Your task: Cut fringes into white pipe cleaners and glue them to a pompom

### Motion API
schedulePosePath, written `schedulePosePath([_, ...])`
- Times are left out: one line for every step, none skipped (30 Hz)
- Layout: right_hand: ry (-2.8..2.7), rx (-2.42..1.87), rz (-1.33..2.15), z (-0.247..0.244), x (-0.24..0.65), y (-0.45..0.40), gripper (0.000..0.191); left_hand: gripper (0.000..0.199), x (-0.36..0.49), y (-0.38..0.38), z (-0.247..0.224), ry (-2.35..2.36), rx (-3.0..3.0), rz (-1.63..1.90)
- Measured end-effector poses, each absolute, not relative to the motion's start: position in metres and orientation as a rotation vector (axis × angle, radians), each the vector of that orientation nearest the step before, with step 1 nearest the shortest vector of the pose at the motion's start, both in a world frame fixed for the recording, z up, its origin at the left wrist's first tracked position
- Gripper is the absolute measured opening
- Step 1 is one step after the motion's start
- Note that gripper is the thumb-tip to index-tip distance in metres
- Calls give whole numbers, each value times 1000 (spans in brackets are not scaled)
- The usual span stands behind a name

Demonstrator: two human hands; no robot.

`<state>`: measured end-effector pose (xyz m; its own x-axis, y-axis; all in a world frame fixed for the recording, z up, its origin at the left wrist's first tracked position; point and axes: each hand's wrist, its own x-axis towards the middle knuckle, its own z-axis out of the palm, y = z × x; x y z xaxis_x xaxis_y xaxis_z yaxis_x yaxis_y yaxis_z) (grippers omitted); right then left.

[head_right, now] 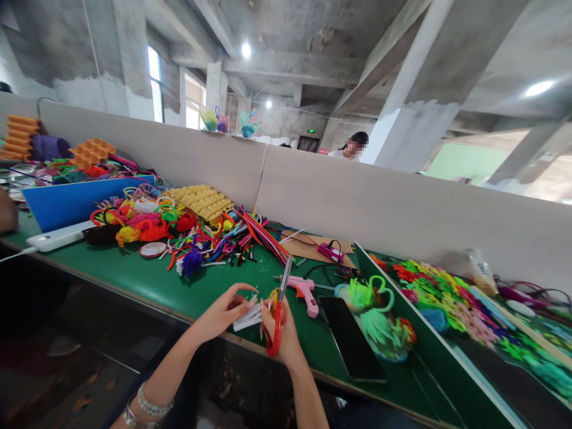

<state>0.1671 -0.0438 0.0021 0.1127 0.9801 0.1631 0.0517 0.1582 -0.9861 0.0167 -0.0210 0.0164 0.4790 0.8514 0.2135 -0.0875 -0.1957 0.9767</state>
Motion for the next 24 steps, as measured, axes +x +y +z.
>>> schedulePosePath([-1235, -1183, 958, 2, 167, -43, 36, 38, 14, -23, 20, 731, 1582, 1008])
schedulePosePath([-1246, -1192, 929, 2, 167, -42, 36, 39, 11, -26, 24, 790, 1648, 1041])
schedulePosePath([-1255, -1199, 896, 2, 167, -41, 35, 41, 7, -28, 28, 852, 1749, 1085])
schedulePosePath([-1261, -1200, 861, 2, 168, -40, 34, 45, 4, -31, 32, 896, 1868, 1127])
schedulePosePath([-1268, -1197, 827, 2, 168, -39, 33, 49, 2, -33, 36, 892, 2008, 1109])
schedulePosePath([-1274, -1191, 793, 2, 168, -39, 32, 49, 0, -34, 38, 888, 2133, 1063])
schedulePosePath([-1285, -1185, 764, 2, 168, -38, 31, 50, 0, -35, 40, 893, 2243, 1031])
schedulePosePath([-1299, -1184, 744, 2, 169, -38, 29, 48, 0, -35, 40, 903, 2343, 984])
schedulePosePath([-1317, -1187, 735, 2, 169, -38, 28, 45, 2, -34, 40, 928, 2420, 951])
schedulePosePath([-1338, -1194, 733, 3, 169, -39, 28, 40, 4, -34, 38, 963, 2480, 926])
schedulePosePath([-1357, -1202, 731, 4, 170, -39, 27, 34, 7, -33, 37, 1002, 2524, 907])
schedulePosePath([-1375, -1211, 730, 5, 170, -40, 26, 28, 9, -32, 35, 1038, 2557, 891])
schedulePosePath([-1392, -1217, 726, 7, 170, -41, 26, 23, 12, -31, 33, 1061, 2584, 872])
schedulePosePath([-1406, -1221, 720, 9, 170, -42, 25, 21, 13, -31, 32, 1075, 2602, 850])
schedulePosePath([-1416, -1225, 712, 11, 170, -44, 25, 20, 14, -31, 31, 1079, 2609, 829])
schedulePosePath([-1421, -1229, 708, 12, 170, -44, 24, 20, 14, -31, 31, 1074, 2600, 813])
schedulePosePath([-1421, -1233, 705, 13, 170, -45, 23, 21, 13, -31, 31, 1062, 2572, 811])
schedulePosePath([-1415, -1232, 702, 14, 170, -46, 23, 22, 13, -30, 30, 1046, 2526, 826])
schedulePosePath([-1401, -1224, 695, 15, 170, -46, 23, 24, 12, -30, 30, 1022, 2466, 860])
schedulePosePath([-1380, -1210, 685, 15, 169, -45, 24, 24, 11, -28, 30, 991, 2397, 908])
schedulePosePath([-1351, -1194, 668, 16, 169, -45, 25, 24, 11, -27, 29, 961, 2319, 966])
schedulePosePath([-1316, -1181, 649, 16, 169, -45, 25, 23, 11, -25, 28, 942, 2237, 1026])
schedulePosePath([-1277, -1172, 624, 17, 169, -44, 26, 22, 11, -23, 28, 939, 2151, 1083])
schedulePosePath([-1238, -1165, 598, 17, 169, -44, 26, 21, 11, -20, 27, 953, 2065, 1137])
